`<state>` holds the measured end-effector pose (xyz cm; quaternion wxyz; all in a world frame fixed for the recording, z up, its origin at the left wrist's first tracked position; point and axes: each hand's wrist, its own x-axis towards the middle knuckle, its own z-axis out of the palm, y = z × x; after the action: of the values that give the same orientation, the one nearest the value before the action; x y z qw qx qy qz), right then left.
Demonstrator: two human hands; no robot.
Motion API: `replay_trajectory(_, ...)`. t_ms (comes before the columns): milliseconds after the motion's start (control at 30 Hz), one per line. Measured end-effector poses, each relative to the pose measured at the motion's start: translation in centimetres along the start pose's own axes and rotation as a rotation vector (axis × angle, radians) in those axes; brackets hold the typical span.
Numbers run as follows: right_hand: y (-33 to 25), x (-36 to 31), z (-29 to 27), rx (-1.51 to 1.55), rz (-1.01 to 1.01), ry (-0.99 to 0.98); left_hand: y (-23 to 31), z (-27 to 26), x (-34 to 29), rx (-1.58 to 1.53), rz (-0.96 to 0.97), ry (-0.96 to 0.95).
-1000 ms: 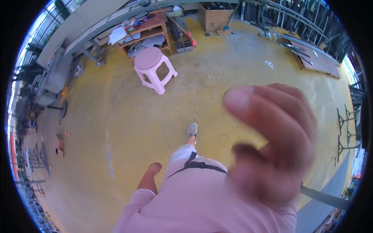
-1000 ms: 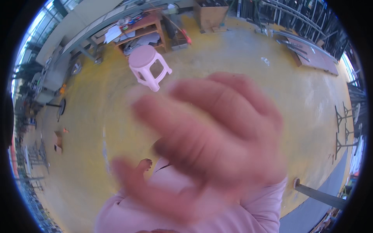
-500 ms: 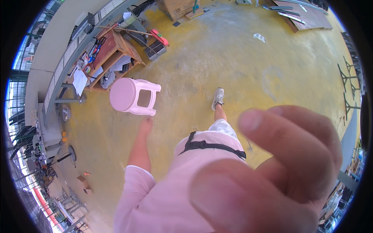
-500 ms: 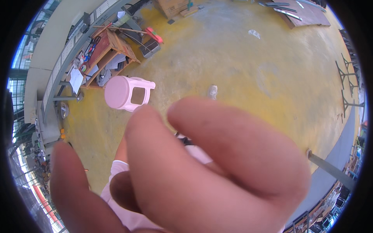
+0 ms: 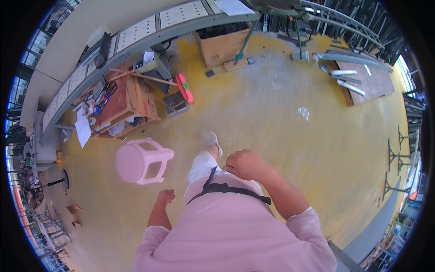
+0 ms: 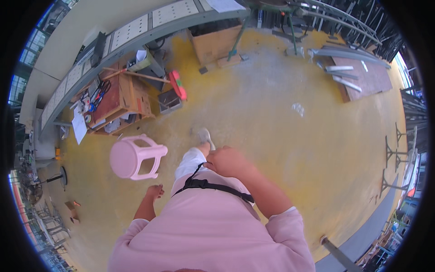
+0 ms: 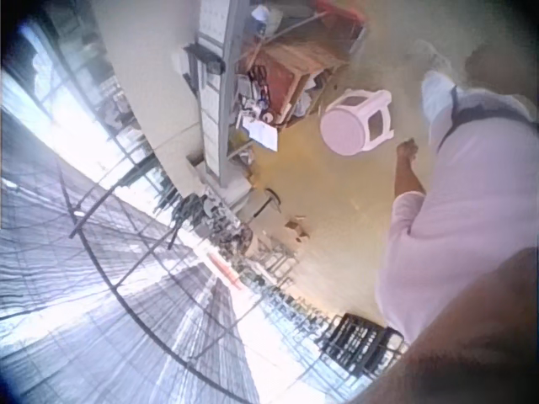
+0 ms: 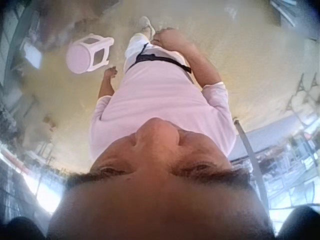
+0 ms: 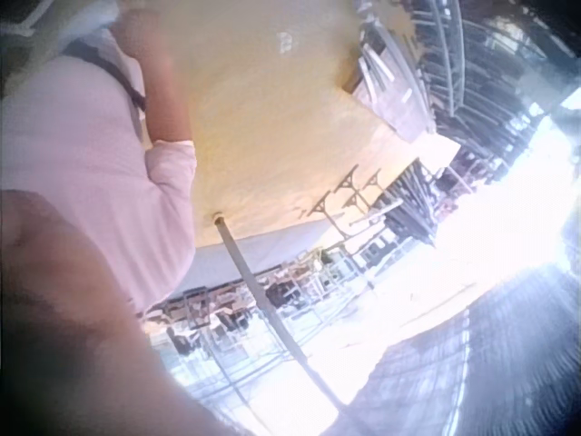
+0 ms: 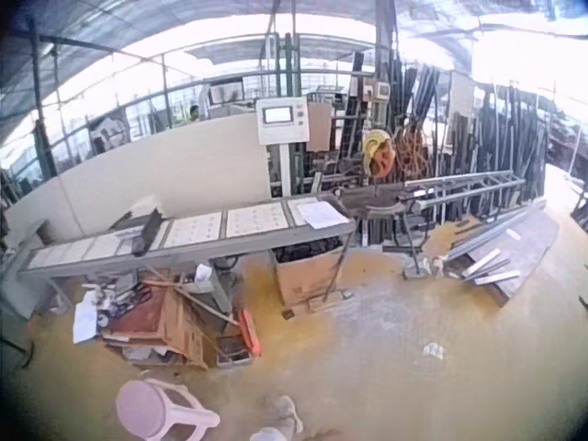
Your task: The person picks up a long metal profile, places it on a miter saw table, and cuts it by pulling down the saw handle. They repeat this with other profiles, placing the cut pieces onto a rack and interacting with a digital control screen between cuts.
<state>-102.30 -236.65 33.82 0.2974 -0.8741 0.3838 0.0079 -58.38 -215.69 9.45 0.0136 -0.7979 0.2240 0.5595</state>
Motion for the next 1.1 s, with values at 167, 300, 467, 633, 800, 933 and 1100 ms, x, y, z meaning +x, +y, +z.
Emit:
replay_trajectory(167, 13.0, 9.9, -2.1, 0.07, 0.257, -0.027, 12.1, -1.0, 7.6, -0.066, -0.073, -0.037)
replay_trajectory(300, 26.1, 13.9, -1.7, 0.165, 0.447, -0.054, 23.8, -6.1, 19.8, 0.664, 0.578, 0.048)
replay_trajectory(467, 45.3, 12.9, 2.8, -0.355, 0.135, -0.647, 52.8, -16.9, 13.6, 0.127, 0.564, 0.356)
replay_trajectory(633, 51.2, 21.3, -3.2, 1.011, 1.243, 0.055, 67.4, -22.5, 12.1, -0.184, 0.735, 0.397)
replay_trajectory(800, 54.9, 35.7, -12.6, 1.163, 1.161, -0.08, 69.8, -20.7, 18.3, -0.275, 0.502, 0.346)
replay_trajectory(933, 63.2, 45.3, -20.7, 1.565, 0.745, -0.009, 60.1, -13.7, 22.5, -0.14, 0.404, 0.146)
replay_trajectory(1100, 64.3, 53.2, -31.7, 1.635, 0.714, 0.239, 60.4, -10.7, 19.0, -0.102, -0.212, -0.014)
